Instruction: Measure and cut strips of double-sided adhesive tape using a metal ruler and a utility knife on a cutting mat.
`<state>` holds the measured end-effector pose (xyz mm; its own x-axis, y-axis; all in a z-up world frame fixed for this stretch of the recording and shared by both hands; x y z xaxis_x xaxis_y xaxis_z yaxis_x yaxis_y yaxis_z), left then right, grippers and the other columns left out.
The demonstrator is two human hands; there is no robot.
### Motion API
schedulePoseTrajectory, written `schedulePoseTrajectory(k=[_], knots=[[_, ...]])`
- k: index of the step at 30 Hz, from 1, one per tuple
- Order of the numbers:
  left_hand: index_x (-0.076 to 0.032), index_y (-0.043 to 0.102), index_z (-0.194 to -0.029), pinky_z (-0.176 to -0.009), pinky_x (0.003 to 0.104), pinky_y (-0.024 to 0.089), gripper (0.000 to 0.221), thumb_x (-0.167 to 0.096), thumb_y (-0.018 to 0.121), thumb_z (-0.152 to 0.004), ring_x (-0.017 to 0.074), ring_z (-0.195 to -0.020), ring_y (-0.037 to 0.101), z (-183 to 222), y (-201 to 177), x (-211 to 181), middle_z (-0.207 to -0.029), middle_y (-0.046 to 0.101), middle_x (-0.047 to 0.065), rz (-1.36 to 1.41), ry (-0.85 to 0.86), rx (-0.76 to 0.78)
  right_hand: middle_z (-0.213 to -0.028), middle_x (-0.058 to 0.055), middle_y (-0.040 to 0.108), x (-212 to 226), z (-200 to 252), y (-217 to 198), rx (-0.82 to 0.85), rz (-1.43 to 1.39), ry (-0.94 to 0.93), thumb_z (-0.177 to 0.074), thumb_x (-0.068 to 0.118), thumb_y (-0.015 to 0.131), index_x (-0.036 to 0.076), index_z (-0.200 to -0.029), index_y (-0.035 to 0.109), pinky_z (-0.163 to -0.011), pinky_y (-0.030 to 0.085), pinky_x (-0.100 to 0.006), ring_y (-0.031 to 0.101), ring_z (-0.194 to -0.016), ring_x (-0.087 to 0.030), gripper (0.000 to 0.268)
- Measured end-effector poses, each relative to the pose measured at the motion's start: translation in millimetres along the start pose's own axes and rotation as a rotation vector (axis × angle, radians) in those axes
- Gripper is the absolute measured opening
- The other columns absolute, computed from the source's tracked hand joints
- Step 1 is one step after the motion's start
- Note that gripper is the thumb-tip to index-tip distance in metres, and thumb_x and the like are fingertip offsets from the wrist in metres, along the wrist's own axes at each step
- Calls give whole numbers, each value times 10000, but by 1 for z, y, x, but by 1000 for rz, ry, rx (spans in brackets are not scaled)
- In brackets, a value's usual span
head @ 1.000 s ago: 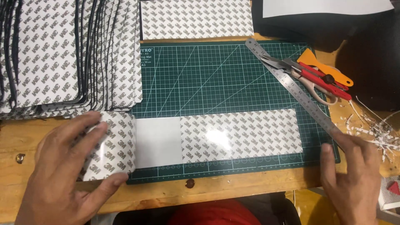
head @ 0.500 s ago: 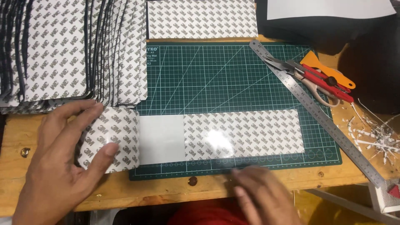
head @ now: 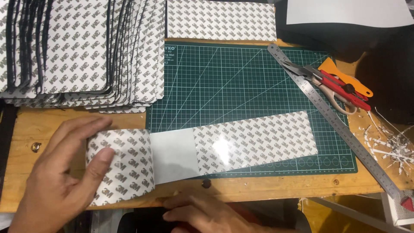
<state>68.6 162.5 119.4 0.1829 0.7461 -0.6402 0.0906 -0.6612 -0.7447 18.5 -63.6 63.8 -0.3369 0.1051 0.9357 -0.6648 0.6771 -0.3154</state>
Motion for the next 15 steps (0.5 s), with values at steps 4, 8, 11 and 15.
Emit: schedulePoseTrajectory(k=[4,8,11,15], knots=[[-168,672,-1376,-385,366,598,506,-266,635,-882,162,-1231,635,9,0,25,-1310,699,15,-51,-388,36,-1441,-55,528,-3,2,16,137,-270,135,-1103,224,474,99,-1347,578,-1274,351,-386,480,-1456,-217,293],[-34,683,-1298,-997,342,497,419,-175,665,-904,207,-1137,685,17,0,20,-1221,727,90,53,-204,-52,-1560,-42,426,-22,2,42,259,-474,292,-1090,298,437,137,-1492,433,-1194,390,-301,440,-1447,-187,433],[-69,702,-1269,-995,317,528,411,-166,677,-871,167,-1142,717,29,3,19,-1242,765,51,101,-283,-29,-1572,-27,454,-35,-11,50,329,-446,597,-962,404,509,218,-1472,484,-1092,437,-292,524,-1339,-177,543],[-272,794,-1249,-934,285,633,442,-249,702,-817,35,-1161,807,44,10,16,-1292,874,-162,189,-747,138,-1137,13,618,-384,130,267,869,3,1554,-869,458,726,185,-1128,571,-1050,396,-284,601,-977,-68,407]])
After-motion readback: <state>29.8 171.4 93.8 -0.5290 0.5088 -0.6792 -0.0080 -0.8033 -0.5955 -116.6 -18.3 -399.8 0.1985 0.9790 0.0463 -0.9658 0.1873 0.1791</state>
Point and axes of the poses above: each hand's wrist, its own z-axis away from the middle knuckle, its own y-axis out of the palm, x = y × z, the point moved 6 cm from there along -z, towards the middle knuckle
